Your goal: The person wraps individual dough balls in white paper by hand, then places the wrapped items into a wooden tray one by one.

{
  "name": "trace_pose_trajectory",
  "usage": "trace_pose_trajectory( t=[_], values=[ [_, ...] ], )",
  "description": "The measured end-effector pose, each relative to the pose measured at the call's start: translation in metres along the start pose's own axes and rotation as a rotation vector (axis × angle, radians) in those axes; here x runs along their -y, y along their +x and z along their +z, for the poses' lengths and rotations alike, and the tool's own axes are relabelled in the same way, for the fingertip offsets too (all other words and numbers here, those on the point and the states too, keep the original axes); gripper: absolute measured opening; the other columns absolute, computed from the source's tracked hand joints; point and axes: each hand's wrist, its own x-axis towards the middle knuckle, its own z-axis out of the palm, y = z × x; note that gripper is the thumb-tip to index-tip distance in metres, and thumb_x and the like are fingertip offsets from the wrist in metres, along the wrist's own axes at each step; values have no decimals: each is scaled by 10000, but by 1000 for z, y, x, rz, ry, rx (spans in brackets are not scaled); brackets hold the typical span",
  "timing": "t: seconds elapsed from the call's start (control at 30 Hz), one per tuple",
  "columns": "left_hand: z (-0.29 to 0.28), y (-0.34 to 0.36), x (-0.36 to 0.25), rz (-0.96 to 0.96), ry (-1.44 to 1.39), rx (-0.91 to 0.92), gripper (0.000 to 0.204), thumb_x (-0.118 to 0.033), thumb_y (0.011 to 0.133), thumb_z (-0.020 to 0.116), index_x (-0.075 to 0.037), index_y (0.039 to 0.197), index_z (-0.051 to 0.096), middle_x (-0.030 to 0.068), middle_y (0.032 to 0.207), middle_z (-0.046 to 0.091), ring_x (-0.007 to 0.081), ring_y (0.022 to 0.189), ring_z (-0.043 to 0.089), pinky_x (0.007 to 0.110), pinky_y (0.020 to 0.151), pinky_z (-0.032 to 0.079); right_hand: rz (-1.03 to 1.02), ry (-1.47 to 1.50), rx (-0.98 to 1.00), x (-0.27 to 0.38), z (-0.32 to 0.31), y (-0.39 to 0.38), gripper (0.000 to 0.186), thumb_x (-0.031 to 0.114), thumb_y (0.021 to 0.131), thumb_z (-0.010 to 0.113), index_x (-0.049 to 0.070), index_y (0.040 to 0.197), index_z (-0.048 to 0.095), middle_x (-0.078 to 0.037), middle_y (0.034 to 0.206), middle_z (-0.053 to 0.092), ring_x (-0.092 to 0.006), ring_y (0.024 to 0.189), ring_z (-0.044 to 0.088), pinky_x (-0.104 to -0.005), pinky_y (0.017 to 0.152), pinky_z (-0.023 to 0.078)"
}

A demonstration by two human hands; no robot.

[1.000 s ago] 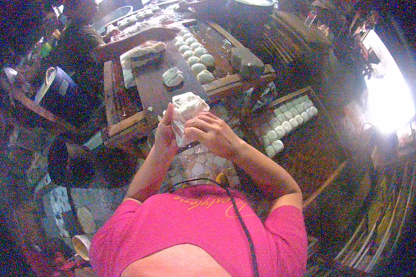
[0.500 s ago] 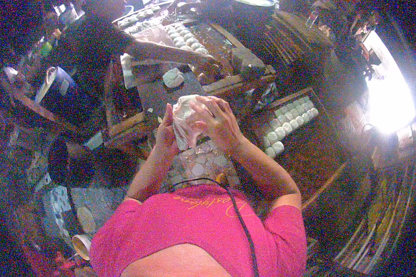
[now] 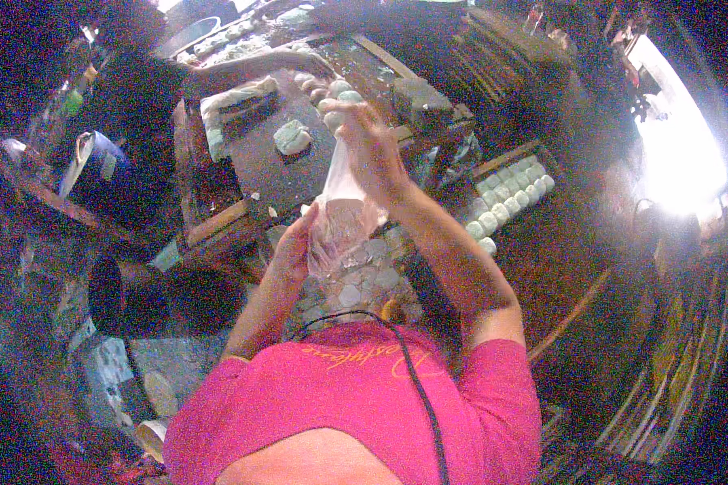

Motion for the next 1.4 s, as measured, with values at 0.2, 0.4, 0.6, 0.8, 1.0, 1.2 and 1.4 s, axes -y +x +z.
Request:
trace_pose_trajectory(
  t=[0.2,0.4,0.6,0.8,1.0,1.2,1.4],
  values=[
    [22,1,9,1,-171,-107,510,-417,929,410,-41,1274,420,146,1159,555,316,1041,564,468,871,474,284,-342,36,-67,1,-30,74,102,830,594,35,840,624,-137,791,635,-218,676,614,-299,610,474],
    [-6,12,38,125,116,-380,506,-429,913,465,-62,1260,438,99,1118,565,205,950,569,338,769,474,1535,1093,-39,-33,16,-130,613,489,956,241,-17,1095,558,-118,1034,619,-227,905,607,-361,771,487],
    [24,12,36,64,260,-389,527,-415,942,376,-24,1295,396,132,1271,482,262,1154,480,395,966,392,1559,1412,-328,-90,-12,-194,467,386,966,318,-9,1053,551,-123,1002,618,-270,918,604,-435,812,507],
    [8,41,49,69,91,-360,477,-361,959,346,-30,1299,398,131,1290,470,289,1173,464,426,990,375,1544,1156,-612,-154,-92,-251,306,337,939,439,73,1028,566,-63,921,621,-214,839,608,-372,736,523],
    [21,70,66,-6,125,-384,478,-352,958,350,-26,1306,387,146,1303,457,298,1187,453,445,995,375,1357,787,-953,-250,-171,-336,271,278,907,509,34,939,622,-80,913,635,-187,784,609,-337,720,492],
    [35,83,68,-82,244,-432,507,-380,947,374,-30,1314,377,144,1307,454,298,1184,459,448,977,397,1162,289,-1043,-289,-188,-370,204,210,897,522,43,912,637,-39,911,634,-138,824,581,-291,738,463],
    [52,79,66,-39,305,-480,520,-413,931,395,-31,1284,405,152,1251,490,304,1115,506,450,905,453,1292,-151,-645,-271,-176,-350,250,223,902,511,7,892,636,-97,900,642,-143,833,578,-296,746,453]
  ],
)
